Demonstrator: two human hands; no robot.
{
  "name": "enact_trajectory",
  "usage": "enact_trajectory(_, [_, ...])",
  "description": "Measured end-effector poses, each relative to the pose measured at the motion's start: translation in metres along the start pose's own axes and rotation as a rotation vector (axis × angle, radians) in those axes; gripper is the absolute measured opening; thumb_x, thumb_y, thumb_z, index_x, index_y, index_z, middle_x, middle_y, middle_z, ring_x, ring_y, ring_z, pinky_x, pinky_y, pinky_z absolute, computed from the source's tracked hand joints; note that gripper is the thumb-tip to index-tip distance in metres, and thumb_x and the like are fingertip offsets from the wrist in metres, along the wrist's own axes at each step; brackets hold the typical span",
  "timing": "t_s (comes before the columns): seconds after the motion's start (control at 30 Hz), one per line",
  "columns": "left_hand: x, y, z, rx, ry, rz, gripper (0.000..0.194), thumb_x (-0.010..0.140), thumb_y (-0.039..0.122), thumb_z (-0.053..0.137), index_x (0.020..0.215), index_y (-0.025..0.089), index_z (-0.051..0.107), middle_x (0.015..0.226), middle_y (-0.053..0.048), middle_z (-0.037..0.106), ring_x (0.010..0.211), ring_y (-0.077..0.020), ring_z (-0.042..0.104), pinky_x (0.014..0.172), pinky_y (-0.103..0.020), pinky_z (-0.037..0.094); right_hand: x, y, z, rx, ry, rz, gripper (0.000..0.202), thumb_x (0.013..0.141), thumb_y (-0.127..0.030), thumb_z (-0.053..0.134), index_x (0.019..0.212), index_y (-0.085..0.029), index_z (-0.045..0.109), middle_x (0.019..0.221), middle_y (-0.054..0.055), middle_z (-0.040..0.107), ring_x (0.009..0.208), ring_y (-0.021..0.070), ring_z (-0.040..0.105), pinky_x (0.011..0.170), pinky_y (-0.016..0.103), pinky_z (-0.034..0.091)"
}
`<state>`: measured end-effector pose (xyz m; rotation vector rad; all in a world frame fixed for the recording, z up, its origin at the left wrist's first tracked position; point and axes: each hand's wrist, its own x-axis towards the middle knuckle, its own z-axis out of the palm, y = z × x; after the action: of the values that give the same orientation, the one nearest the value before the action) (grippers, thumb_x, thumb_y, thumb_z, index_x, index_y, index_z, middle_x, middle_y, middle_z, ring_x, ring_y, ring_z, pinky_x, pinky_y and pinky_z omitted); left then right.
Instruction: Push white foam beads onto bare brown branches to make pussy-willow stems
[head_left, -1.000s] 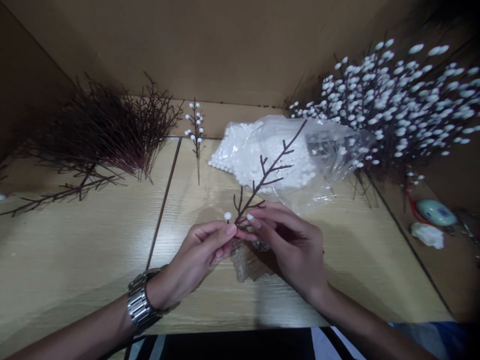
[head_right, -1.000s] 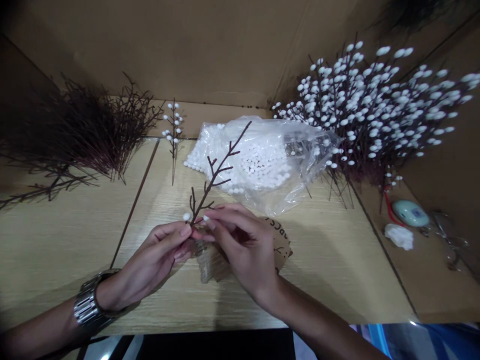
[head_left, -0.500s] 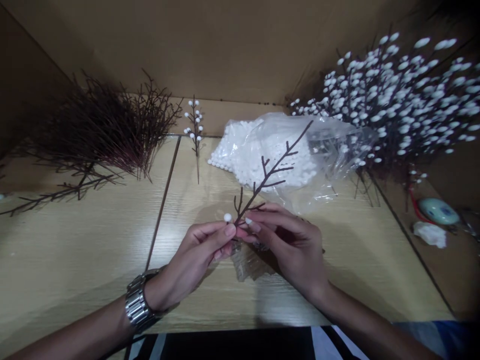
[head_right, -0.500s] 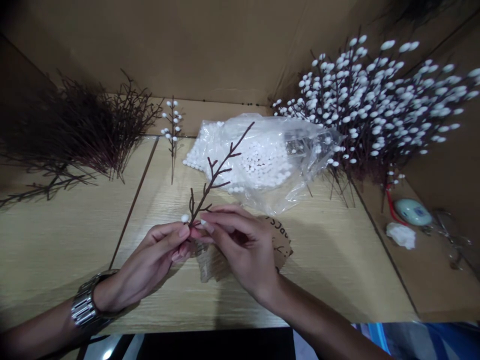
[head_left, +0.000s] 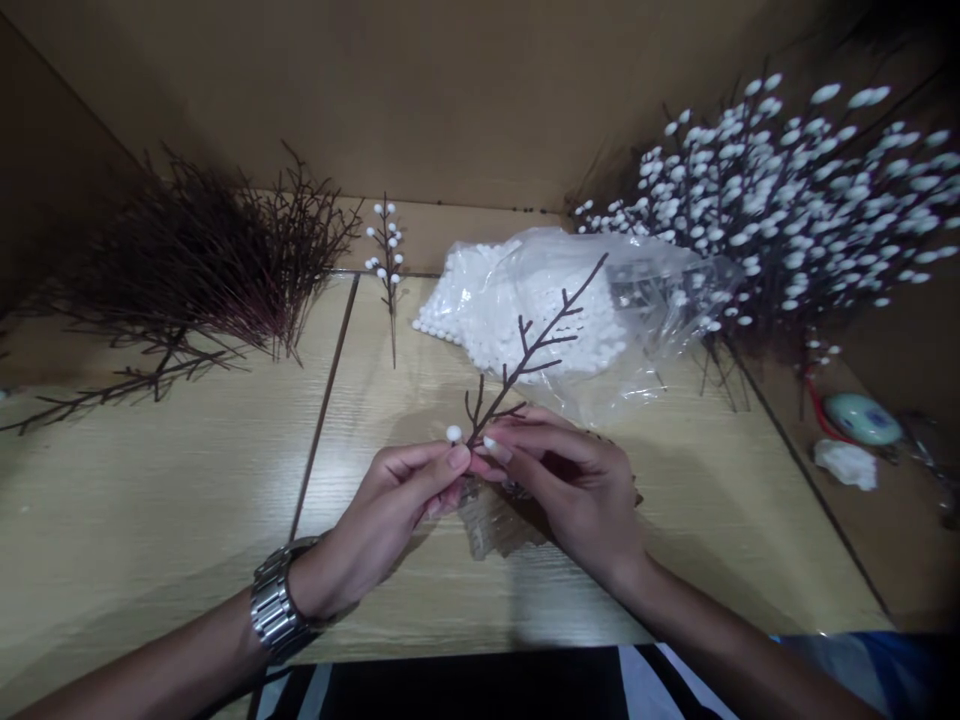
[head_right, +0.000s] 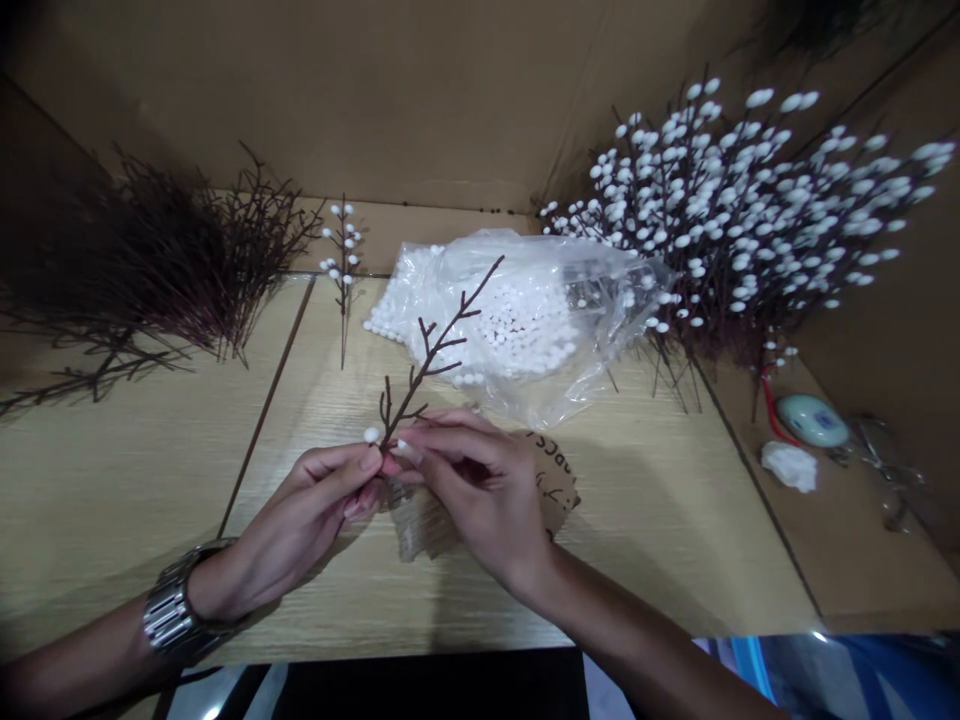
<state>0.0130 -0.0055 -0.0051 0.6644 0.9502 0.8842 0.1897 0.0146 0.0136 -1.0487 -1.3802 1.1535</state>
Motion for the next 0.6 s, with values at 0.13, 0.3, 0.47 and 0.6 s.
enact_trajectory(0.13, [-0.001,0.003,0.002,0.026,-0.005,0.011,0.023,0.091,0.036,0.069,0.088,0.017,0.081,0.067,0.000,0.054,0.064,-0.0123,0.035,0.057,-0.025,0.028,0.000,-0.003,0.002,0.053,-0.003,0.070,0.020,0.083,-0.014,0.073,0.091,-0.031,0.081,0.091,0.001,0.074,0.085,0.0156,0.072,0.071,0.030,0.066])
enact_trajectory(0.3, [-0.003,0.006,0.005,0.038,-0.017,0.024,0.027,0.090,0.041,0.070,0.086,0.016,0.081,0.067,0.000,0.054,0.065,-0.0121,0.039,0.059,-0.023,0.031,-0.006,-0.002,-0.005,0.266,-0.037,0.256,0.013,0.084,-0.029,0.075,0.096,-0.028,0.080,0.101,0.003,0.076,0.083,0.0192,0.076,0.070,0.034,0.067])
enact_trajectory(0.47, [0.000,0.007,0.005,0.002,0.043,-0.004,0.032,0.079,0.046,0.080,0.084,0.014,0.081,0.061,0.002,0.050,0.060,-0.0099,0.038,0.053,-0.019,0.032,-0.019,-0.003,-0.026,0.503,0.058,0.341,0.021,0.086,-0.037,0.073,0.102,-0.025,0.075,0.097,0.005,0.075,0.077,0.0185,0.076,0.058,0.026,0.064])
enact_trajectory(0.6, [0.000,0.006,0.006,-0.034,0.084,-0.030,0.032,0.070,0.043,0.088,0.083,0.015,0.081,0.059,0.002,0.055,0.056,-0.0072,0.040,0.050,-0.015,0.036,-0.033,-0.008,-0.040,0.579,0.108,0.342,0.022,0.087,-0.041,0.070,0.098,-0.022,0.071,0.080,0.001,0.068,0.064,0.0137,0.070,0.044,0.018,0.056])
